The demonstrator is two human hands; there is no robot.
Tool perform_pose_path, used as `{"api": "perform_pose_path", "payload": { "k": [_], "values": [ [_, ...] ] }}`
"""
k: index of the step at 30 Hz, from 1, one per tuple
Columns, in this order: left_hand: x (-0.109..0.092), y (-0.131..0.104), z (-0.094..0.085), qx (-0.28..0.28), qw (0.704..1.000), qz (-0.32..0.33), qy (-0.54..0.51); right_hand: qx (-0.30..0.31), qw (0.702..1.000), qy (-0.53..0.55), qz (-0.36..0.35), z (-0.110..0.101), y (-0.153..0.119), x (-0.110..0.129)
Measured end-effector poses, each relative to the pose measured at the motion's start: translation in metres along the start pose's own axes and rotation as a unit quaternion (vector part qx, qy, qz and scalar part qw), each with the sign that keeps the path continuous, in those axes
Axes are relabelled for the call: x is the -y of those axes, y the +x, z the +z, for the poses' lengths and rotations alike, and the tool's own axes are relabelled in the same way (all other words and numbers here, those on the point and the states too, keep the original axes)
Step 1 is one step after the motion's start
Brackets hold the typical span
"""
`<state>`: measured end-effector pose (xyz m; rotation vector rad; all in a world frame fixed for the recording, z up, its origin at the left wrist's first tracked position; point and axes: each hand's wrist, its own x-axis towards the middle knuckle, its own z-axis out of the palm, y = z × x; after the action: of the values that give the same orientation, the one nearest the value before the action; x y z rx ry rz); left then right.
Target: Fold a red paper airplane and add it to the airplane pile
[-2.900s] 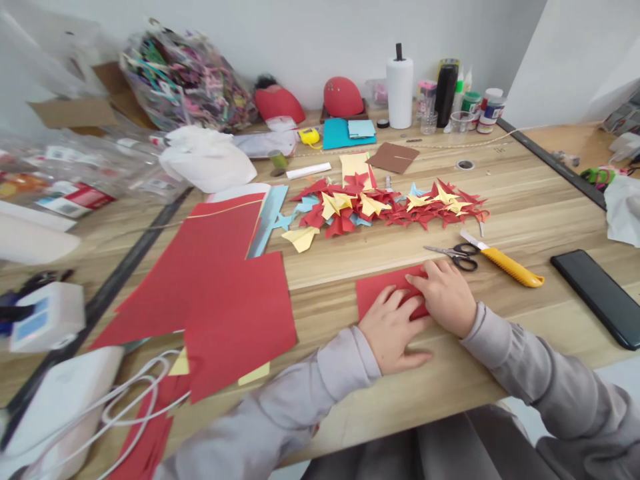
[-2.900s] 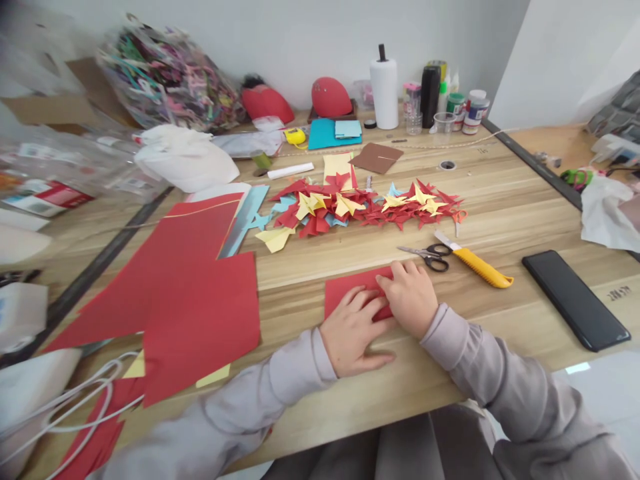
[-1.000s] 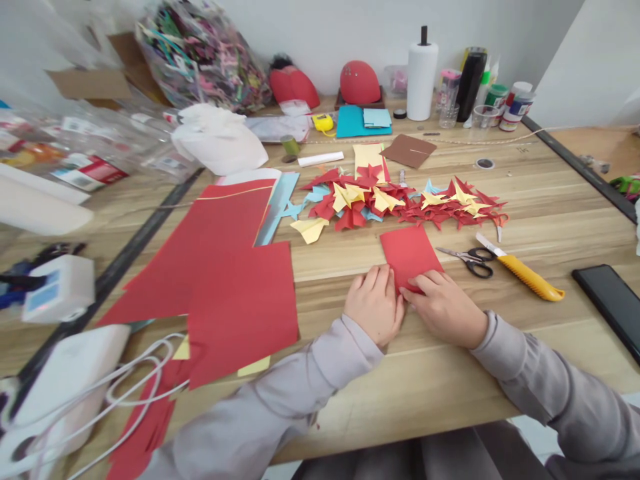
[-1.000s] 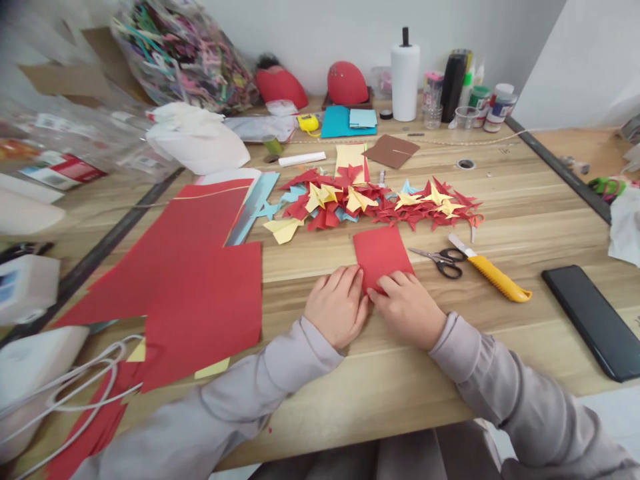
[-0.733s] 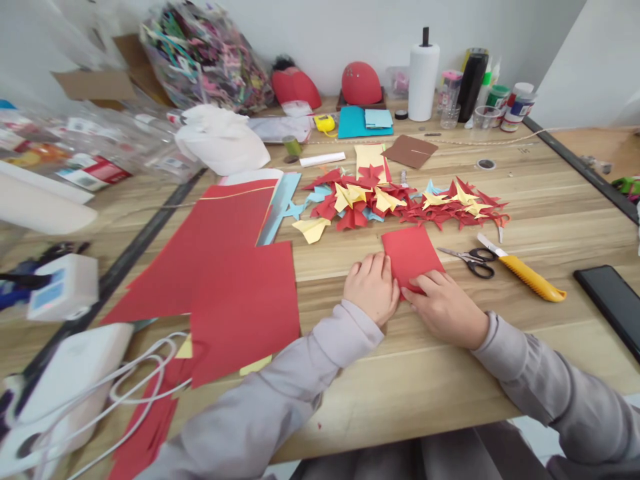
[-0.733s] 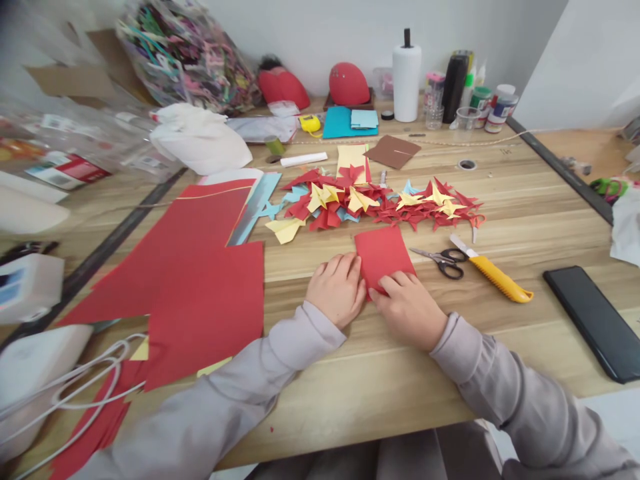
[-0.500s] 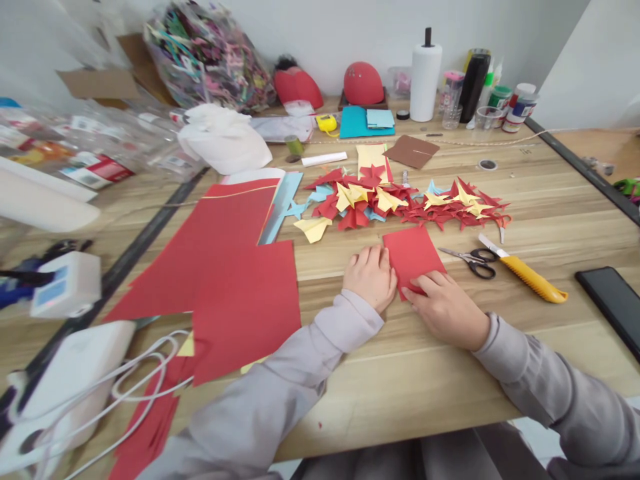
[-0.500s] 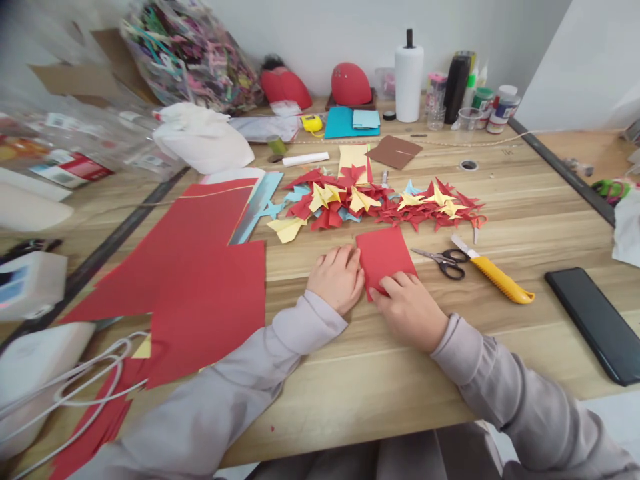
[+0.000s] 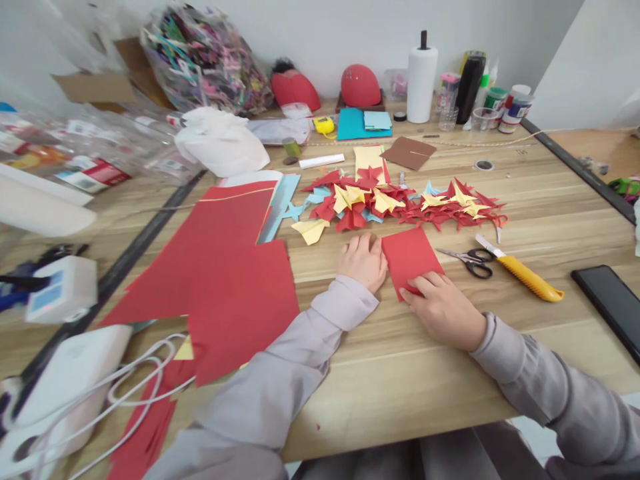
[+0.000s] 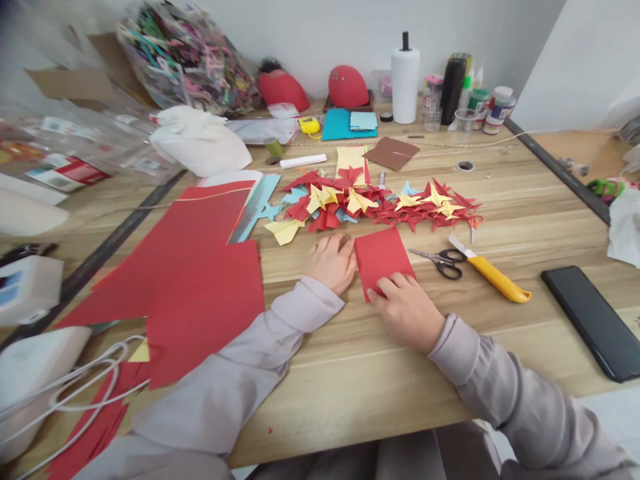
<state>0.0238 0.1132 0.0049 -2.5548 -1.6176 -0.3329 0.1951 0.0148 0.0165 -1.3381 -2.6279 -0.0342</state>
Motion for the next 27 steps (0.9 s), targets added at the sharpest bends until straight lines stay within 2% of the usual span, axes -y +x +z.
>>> {"api": "perform_pose_path", "payload": {
  "k": [4,6,7,9,11,12,15,18,27],
  "values": [
    [0.006,-0.001,0.005,-0.044,0.999,0.003,-0.023,-0.005,1.000,0.009,0.000,0.001,-0.001,0.000],
    [0.006,-0.006,0.003,-0.080,0.995,0.034,-0.054,-0.011,1.000,0.015,-0.002,0.001,-0.001,-0.001],
    [0.005,-0.010,0.002,-0.098,0.990,0.065,-0.075,-0.013,1.000,0.019,-0.002,0.002,-0.001,-0.001],
    [0.000,-0.019,-0.003,-0.111,0.971,0.168,-0.125,-0.019,1.000,0.025,-0.001,0.003,-0.001,-0.002],
    [-0.006,-0.028,-0.007,-0.084,0.952,0.252,-0.152,-0.030,0.999,0.032,-0.001,0.005,-0.002,-0.003],
    [-0.009,-0.031,-0.008,-0.073,0.947,0.269,-0.158,-0.037,0.999,0.038,-0.001,0.006,-0.002,-0.004],
    [-0.013,-0.036,-0.012,-0.045,0.945,0.283,-0.159,-0.059,0.997,0.058,0.004,0.010,-0.003,-0.008],
    [-0.012,-0.036,-0.012,-0.050,0.945,0.286,-0.151,-0.077,0.995,0.065,0.015,0.011,-0.004,-0.010],
    [-0.008,-0.039,-0.004,-0.195,0.908,0.336,-0.155,-0.098,0.993,0.050,0.032,0.008,-0.003,-0.013]
  ]
}}
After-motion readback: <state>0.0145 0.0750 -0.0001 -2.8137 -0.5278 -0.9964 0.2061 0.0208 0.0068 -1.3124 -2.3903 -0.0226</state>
